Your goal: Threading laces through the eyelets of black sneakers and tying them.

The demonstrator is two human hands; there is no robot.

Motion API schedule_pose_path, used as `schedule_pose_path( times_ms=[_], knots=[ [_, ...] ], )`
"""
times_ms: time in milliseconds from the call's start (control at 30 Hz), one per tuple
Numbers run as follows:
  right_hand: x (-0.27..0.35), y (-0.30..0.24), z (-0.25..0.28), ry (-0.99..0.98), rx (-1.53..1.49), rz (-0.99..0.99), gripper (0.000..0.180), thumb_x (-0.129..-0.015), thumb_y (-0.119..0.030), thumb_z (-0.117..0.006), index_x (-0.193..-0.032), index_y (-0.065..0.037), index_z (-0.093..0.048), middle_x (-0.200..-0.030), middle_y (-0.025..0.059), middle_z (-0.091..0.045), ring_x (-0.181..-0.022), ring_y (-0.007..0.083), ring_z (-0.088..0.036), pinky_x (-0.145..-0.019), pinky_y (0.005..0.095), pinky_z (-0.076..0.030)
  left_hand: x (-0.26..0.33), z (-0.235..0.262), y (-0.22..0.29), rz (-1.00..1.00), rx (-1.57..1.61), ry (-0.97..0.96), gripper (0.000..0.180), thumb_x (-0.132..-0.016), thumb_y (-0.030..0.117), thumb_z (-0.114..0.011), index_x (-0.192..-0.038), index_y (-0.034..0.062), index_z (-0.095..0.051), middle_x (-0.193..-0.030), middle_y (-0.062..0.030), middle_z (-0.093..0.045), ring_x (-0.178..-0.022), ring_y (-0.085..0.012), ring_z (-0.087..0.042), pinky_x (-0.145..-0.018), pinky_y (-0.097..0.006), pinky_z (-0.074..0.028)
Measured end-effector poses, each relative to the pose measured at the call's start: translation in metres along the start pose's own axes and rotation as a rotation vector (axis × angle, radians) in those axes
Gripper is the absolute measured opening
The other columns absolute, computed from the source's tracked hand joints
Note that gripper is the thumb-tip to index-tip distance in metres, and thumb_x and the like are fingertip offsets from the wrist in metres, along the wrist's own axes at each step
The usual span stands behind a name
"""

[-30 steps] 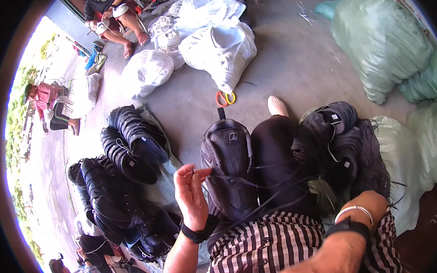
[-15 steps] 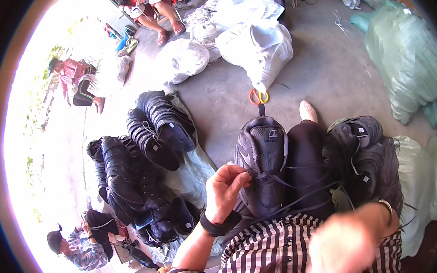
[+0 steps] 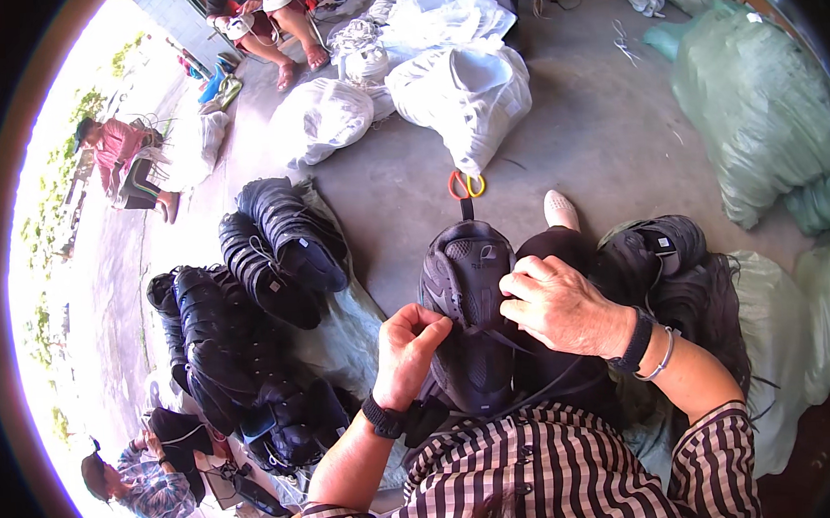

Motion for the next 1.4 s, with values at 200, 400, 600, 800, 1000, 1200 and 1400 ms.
schedule_pose_path(
  times_ms=[200,400,600,800,1000,1200,1400],
  knots=[
    [-0.004,-0.003,0.0,0.055,0.108,0.161,0.006,-0.07,-0.015,-0.058,-0.072,-0.009,-0.057,-0.086,0.0036,-0.052,-0.091,0.0196,-0.051,-0.075,0.0322,-0.043,0.005,-0.026,0.06,-0.592,-0.923,0.016,0.009,-0.071,0.005,-0.067,-0.075,0.003,-0.059,-0.068,-0.0083,-0.053,-0.058,-0.0256,-0.055,-0.055,-0.032,-0.046],
    [-0.004,0.001,-0.001,-0.019,0.048,0.223,0.006,-0.069,-0.013,-0.058,-0.072,-0.008,-0.057,-0.083,0.0037,-0.052,-0.089,0.0186,-0.052,-0.072,0.0289,-0.047,0.009,-0.044,0.099,-1.022,-1.314,-0.177,0.022,-0.062,0.01,-0.073,-0.081,0.0121,-0.063,-0.102,-0.0024,-0.055,-0.104,-0.0204,-0.052,-0.085,-0.036,-0.044],
    [-0.011,0.012,-0.017,-0.181,-0.064,0.203,0.008,-0.07,-0.012,-0.062,-0.072,-0.005,-0.059,-0.081,0.0072,-0.052,-0.083,0.0243,-0.053,-0.068,0.0307,-0.05,-0.006,-0.062,0.086,-0.969,-1.545,-0.672,0.029,-0.06,0.018,-0.074,-0.085,0.0133,-0.06,-0.089,0.0005,-0.053,-0.094,-0.0193,-0.053,-0.085,-0.037,-0.044],
    [-0.011,0.02,-0.042,-0.304,-0.165,-0.238,0.014,-0.076,-0.019,-0.064,-0.072,-0.005,-0.066,-0.084,0.0099,-0.058,-0.088,0.0301,-0.054,-0.077,0.0392,-0.049,-0.014,-0.057,0.078,-0.821,-1.434,-0.692,0.02,-0.069,0.027,-0.073,-0.074,0.0096,-0.064,-0.085,-0.0024,-0.052,-0.091,-0.0223,-0.052,-0.068,-0.036,-0.052],
    [-0.014,0.021,-0.03,-0.239,-0.359,-0.213,0.008,-0.075,-0.013,-0.064,-0.073,-0.005,-0.064,-0.082,0.0097,-0.058,-0.083,0.0278,-0.056,-0.072,0.0365,-0.049,-0.029,-0.06,0.063,-0.675,-1.473,-0.655,0.022,-0.078,0.027,-0.069,-0.077,0.0053,-0.067,-0.087,-0.0087,-0.058,-0.09,-0.0241,-0.056,-0.07,-0.034,-0.052],
    [-0.014,0.068,-0.016,0.262,-1.897,-0.667,0.018,-0.093,-0.016,-0.051,-0.105,-0.002,-0.055,-0.077,0.0076,-0.063,-0.054,0.0104,-0.058,-0.045,0.0184,-0.043,-0.06,-0.032,0.047,-0.163,0.027,-0.554,0.021,-0.085,0.023,-0.069,-0.085,0.0033,-0.065,-0.082,0.0024,-0.058,-0.078,-0.006,-0.052,-0.073,-0.024,-0.043],
    [-0.02,0.0,-0.053,-0.081,-1.637,-0.69,0.019,-0.093,-0.015,-0.053,-0.105,-0.001,-0.057,-0.074,0.0045,-0.06,-0.059,0.0087,-0.058,-0.051,0.02,-0.046,-0.053,-0.035,0.052,-0.205,0.108,-0.585,0.016,-0.084,0.021,-0.07,-0.084,0.0061,-0.065,-0.082,0.0041,-0.055,-0.076,-0.0061,-0.051,-0.071,-0.023,-0.041]
  ],
)
Point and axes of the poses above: each hand's wrist, its own x-axis away from the middle knuckle, its own z-axis out of the back of the hand, y = z × x, the point moved 7 cm from there along -x, towards the middle knuckle
